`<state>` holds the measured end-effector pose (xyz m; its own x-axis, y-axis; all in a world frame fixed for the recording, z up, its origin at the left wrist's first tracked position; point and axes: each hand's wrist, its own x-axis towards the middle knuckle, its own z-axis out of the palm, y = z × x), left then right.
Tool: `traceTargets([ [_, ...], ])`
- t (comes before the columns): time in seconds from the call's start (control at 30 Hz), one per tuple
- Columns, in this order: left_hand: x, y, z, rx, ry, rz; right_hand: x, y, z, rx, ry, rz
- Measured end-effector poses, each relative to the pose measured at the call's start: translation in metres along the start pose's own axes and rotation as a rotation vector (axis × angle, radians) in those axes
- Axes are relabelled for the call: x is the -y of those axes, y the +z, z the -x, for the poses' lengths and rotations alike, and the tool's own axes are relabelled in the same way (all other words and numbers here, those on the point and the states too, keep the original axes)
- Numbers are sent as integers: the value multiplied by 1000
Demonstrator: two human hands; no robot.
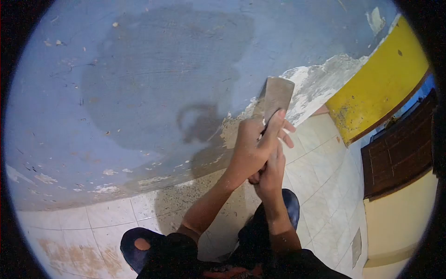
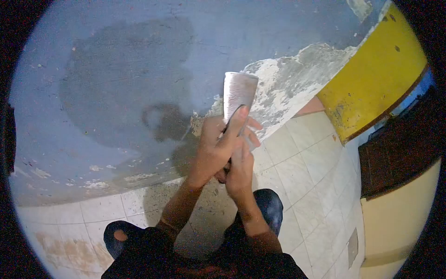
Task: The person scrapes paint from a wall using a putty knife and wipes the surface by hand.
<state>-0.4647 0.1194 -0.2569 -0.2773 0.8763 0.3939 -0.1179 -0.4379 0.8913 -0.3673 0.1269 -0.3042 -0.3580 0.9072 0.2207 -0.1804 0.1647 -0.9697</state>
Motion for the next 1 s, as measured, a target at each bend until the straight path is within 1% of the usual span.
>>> traceTargets([
  [0.07, 22, 13, -3, -20, -20, 163, -10, -17, -5, 21, 85, -132],
  [0.1, 32, 15, 2, -19, -17, 161, -20, -19, -5, 22, 82, -134],
  [0.17, 49, 24, 22, -166, 153, 29, -34, -23, -3, -133, -199, 326],
  [0.2, 50, 24, 31, -108, 111, 44, -14, -11, 8, -136, -26, 253],
  [0.23, 61, 25, 34, -113, 114, 49, -16, -12, 12, -132, -28, 259],
  [0.3, 91, 26, 37, -71, 59, 208, -21, -15, 22, -114, -154, 468],
  [0.33, 89, 20, 39, 10, 13, 271, -23, -20, 26, -76, -91, 424],
  [0.37, 90, 16, 40, 17, 4, 263, -20, -23, 29, -84, -84, 415],
  [0.43, 86, 10, 41, 108, -94, 345, -5, -23, 36, 108, 397, 87],
  [0.47, 80, 9, 45, 93, -192, 372, -19, -24, 38, 94, 370, 0],
  [0.5, 79, 8, 48, 98, -191, 370, -18, -26, 42, 91, 365, -3],
  [0.57, 79, 7, 56, 130, -354, 565, -12, -28, 47, 212, 557, -123],
  [0.6, 81, 8, 57, 78, -423, 572, -7, -22, 50, 170, 560, -201],
  [0.63, 83, 9, 59, 77, -422, 575, -12, -22, 53, 170, 560, -198],
  [0.7, 85, 7, 64, 36, -468, 769, -26, -24, 59, 175, 489, -127],
  [0.73, 86, 6, 64, 35, -474, 769, -27, -21, 59, 161, 495, -122],
  [0.77, 86, 4, 64, 47, -451, 702, -33, -20, 60, 159, 498, -125],
  [0.8, 86, 2, 63, 60, -428, 635, -42, -19, 61, 122, 430, -67],
  [0.83, 87, 0, 63, 60, -432, 633, -48, -18, 62, 85, 362, -8],
  [0.93, 89, -5, 62, 56, -470, 592, -53, -14, 63, 119, 367, -31],
  [1.0, 88, -8, 60, 67, -440, 540, -57, -9, 61, 98, 331, -10],
])
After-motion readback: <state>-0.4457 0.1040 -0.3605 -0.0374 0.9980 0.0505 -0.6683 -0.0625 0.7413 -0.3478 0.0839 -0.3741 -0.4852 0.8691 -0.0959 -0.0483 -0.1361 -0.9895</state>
